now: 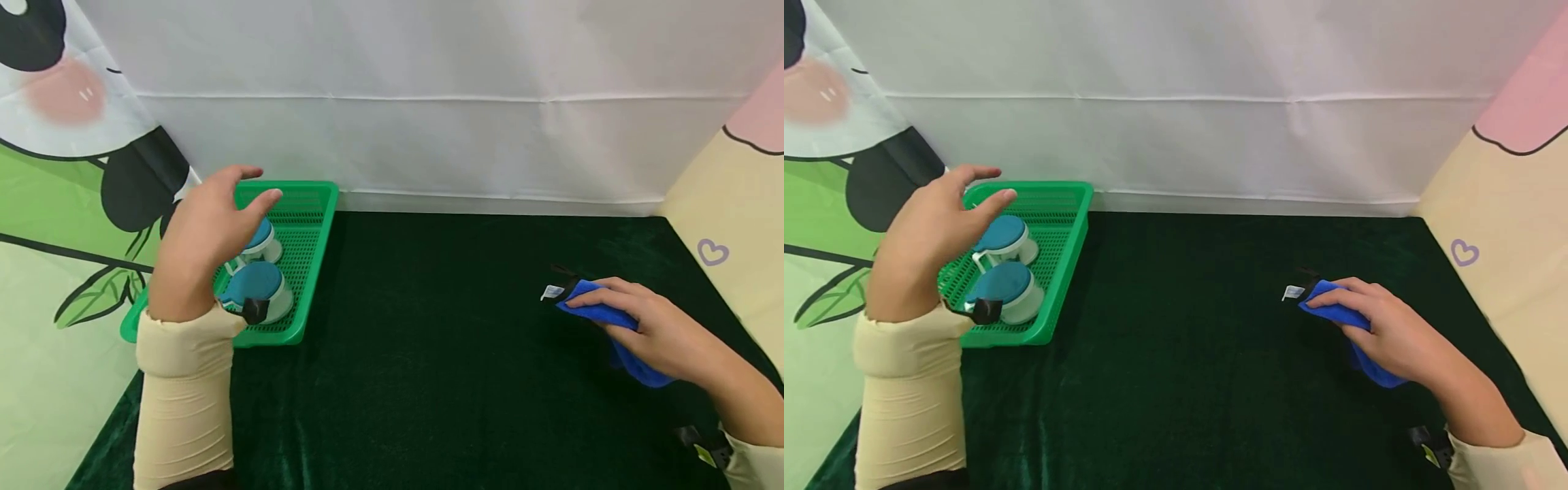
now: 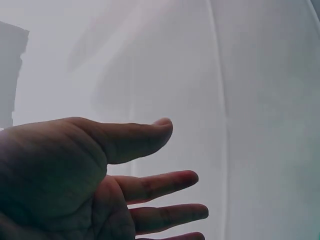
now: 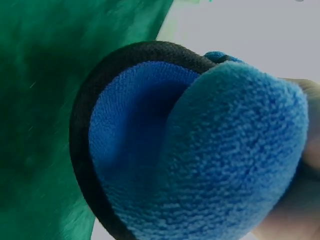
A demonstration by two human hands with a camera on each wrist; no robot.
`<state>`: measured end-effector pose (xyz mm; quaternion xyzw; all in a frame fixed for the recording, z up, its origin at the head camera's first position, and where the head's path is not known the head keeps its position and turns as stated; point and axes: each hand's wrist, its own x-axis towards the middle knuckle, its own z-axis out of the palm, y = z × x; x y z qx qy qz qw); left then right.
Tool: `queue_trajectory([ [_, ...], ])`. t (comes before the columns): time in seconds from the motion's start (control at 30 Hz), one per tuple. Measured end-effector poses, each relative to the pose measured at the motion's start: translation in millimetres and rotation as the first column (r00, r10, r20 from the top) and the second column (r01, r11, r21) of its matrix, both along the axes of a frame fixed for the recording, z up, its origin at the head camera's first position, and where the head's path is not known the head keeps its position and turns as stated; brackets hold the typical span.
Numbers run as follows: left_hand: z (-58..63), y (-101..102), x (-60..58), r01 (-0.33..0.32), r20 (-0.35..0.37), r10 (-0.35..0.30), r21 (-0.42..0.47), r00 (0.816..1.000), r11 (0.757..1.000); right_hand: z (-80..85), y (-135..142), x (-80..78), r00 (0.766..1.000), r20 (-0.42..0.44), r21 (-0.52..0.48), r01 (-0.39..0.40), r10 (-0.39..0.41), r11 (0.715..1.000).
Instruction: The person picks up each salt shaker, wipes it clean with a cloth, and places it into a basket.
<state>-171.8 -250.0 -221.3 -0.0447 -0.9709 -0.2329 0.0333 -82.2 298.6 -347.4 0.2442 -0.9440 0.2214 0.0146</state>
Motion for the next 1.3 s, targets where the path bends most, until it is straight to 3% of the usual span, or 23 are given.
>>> queue_trajectory([
  [0.23, 1.0, 35, 28.8, 0.148, -0.087, -0.146, 0.012, 0.985, 0.989, -21.7, 29, -16.3, 0.991, 0.091, 0.086, 0.094, -0.101, 0.992],
  [0.37, 0.1, 48, 39.4, 0.22, -0.08, -0.22, -0.007, 0.972, 0.975, -39.3, 49, -22.5, 0.976, 0.144, 0.151, 0.14, -0.162, 0.979],
  [0.57, -0.2, 54, 50.2, 0.28, -0.078, -0.282, -0.035, 0.956, 0.959, -59.9, 63, -23.1, 0.973, 0.164, 0.128, 0.142, -0.162, 0.982],
  [0.87, -1.8, 54, 55.5, 0.316, -0.063, -0.319, -0.054, 0.946, 0.947, -72.9, 55, -17.4, 0.968, 0.169, 0.097, 0.171, -0.186, 0.98],
  [1.1, -6.8, 56, 53.2, 0.344, -0.016, -0.345, -0.053, 0.939, 0.938, -78.1, 47, -13.4, 0.979, 0.099, 0.126, 0.164, -0.177, 0.978],
  [1.2, -10.2, 57, 50.4, 0.358, -0.004, -0.358, -0.059, 0.934, 0.932, -75.2, 45, -14.3, 0.977, 0.125, 0.141, 0.156, -0.174, 0.978],
  [1.3, -13.8, 59, 47.0, 0.373, 0.021, -0.373, -0.065, 0.928, 0.925, -69.2, 46, -16.7, 0.964, 0.205, 0.15, 0.138, -0.168, 0.979],
])
